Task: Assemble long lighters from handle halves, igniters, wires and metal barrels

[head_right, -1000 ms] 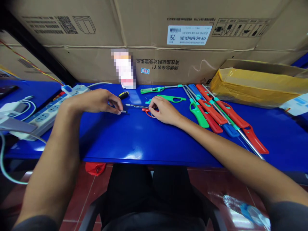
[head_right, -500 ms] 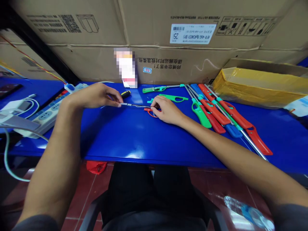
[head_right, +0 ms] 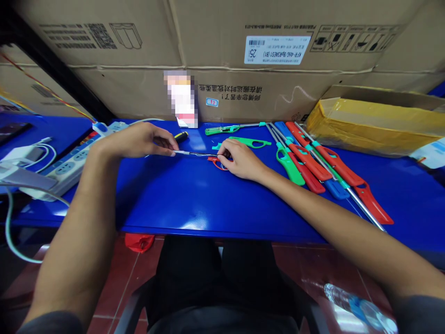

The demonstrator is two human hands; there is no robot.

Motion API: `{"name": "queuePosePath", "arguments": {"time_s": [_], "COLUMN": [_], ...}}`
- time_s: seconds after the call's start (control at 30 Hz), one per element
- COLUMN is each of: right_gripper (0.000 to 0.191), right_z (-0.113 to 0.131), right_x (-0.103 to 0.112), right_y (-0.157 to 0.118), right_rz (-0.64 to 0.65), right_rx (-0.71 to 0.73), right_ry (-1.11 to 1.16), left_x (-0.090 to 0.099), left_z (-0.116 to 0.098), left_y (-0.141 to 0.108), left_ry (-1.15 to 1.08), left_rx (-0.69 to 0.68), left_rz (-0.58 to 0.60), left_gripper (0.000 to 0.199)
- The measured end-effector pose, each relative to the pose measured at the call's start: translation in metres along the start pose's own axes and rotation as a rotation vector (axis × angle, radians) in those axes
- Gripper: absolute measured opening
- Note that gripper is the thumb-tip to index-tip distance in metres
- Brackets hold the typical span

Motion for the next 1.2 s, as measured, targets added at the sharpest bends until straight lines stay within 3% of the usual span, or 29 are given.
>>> {"name": "queuePosePath", "arguments": {"time_s": [0.3, 0.73, 1.2], "right_gripper": [0.012, 0.012, 0.012], "right_z": [0.002, 0.005, 0.008], "right_x": [0.001, 0.000, 0.000], "right_y": [-0.001, 0.000, 0.000], "right_rz": [0.007, 0.017, 0.023], "right_rx": [-0.039, -0.051, -0.051], "right_ry": [0.004, 0.018, 0.015], "left_x": [0.005, -0.008, -0.027], "left_z": [-0.011, -0.018, -0.036], "left_y": [-0.004, 0.003, 0.012], "left_ry": [0.032, -0.002, -0.022], "left_rx": [-0.017, -0.026, -0.203], "left_rz": [-0.026, 0.002, -0.043], "left_gripper": [0.037, 0.040, 0.031]}}
Point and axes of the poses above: each hand's wrist, its own y-axis towards the middle knuckle, its own x-axis out of the back of the hand, z = x × y, the point moved 4 cm from there along y, towards the middle knuckle, and after that the axes turned 9 degrees about -z, right-handed, at the moved point
